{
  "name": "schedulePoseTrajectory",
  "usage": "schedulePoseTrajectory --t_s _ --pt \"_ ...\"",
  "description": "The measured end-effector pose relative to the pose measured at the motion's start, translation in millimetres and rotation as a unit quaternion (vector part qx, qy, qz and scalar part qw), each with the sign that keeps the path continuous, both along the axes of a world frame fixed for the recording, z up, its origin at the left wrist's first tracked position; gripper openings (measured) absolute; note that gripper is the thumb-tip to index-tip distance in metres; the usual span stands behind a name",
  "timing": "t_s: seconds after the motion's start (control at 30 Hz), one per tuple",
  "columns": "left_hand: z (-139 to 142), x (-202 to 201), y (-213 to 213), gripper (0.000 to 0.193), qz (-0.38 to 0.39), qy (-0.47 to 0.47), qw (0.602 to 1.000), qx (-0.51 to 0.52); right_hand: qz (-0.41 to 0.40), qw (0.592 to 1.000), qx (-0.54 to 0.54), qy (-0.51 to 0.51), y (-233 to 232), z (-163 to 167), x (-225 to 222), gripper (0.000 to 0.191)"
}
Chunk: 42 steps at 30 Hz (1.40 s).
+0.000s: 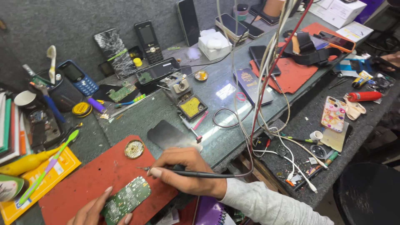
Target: The person uses a soldering iron to apply solder to several points on a small green circuit board. They repeatedly dip the iron tip into a small container of solder paste and then touch it to specific pads on the board. The person holds the board steady with one hand while manipulating the tool with the other.
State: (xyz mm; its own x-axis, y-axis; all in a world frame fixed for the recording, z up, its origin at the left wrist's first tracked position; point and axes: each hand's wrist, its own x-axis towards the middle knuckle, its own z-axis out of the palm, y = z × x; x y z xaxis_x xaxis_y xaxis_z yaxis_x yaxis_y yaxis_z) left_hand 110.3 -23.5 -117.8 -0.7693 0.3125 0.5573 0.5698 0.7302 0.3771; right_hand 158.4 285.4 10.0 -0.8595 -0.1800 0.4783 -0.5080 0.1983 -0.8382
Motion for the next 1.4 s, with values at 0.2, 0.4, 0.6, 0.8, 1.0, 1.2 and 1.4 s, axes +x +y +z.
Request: schedulePoseTrajectory --t_s 0.2,0.4,0.6,0.8,1.0,1.2,1.4 --pt "-23.8 -23.9 2.7 0.079 -0.068 -0.013 0.997 0.021 -0.014 0.998 -0.033 -0.048 -1.3 -5.7 4.9 0.02" --pt "-8.7 -7.9 2.8 0.08 -0.077 0.016 0.997 0.019 -0.04 0.998 0.034 0.024 -4.0 -13.4 6.9 0.02" --pt "65.8 44.4 12.4 0.077 0.006 -0.039 0.999 -0.019 -0.035 0.999 0.034 0.011 -24.0 -23.7 -0.7 0.026" --pt "108.0 59.4 17.3 0.073 0.026 -0.118 0.993 0.019 -0.045 0.992 0.102 0.059 -44.5 -26.6 3.4 0.02" --pt "103.3 59.3 11.2 0.071 0.018 -0.104 0.994 0.013 -0.071 0.995 0.068 -0.005 -43.3 -24.0 2.9 0.018" --pt "70.5 50.3 18.7 0.076 0.063 -0.068 0.995 -0.029 -0.167 0.937 -0.279 -0.131 -1.0 -19.3 -21.7 0.025" --pt "66.7 50.5 16.9 0.075 0.057 -0.049 0.997 -0.032 -0.112 0.98 -0.14 -0.087 -6.2 -28.1 -5.9 0.021"
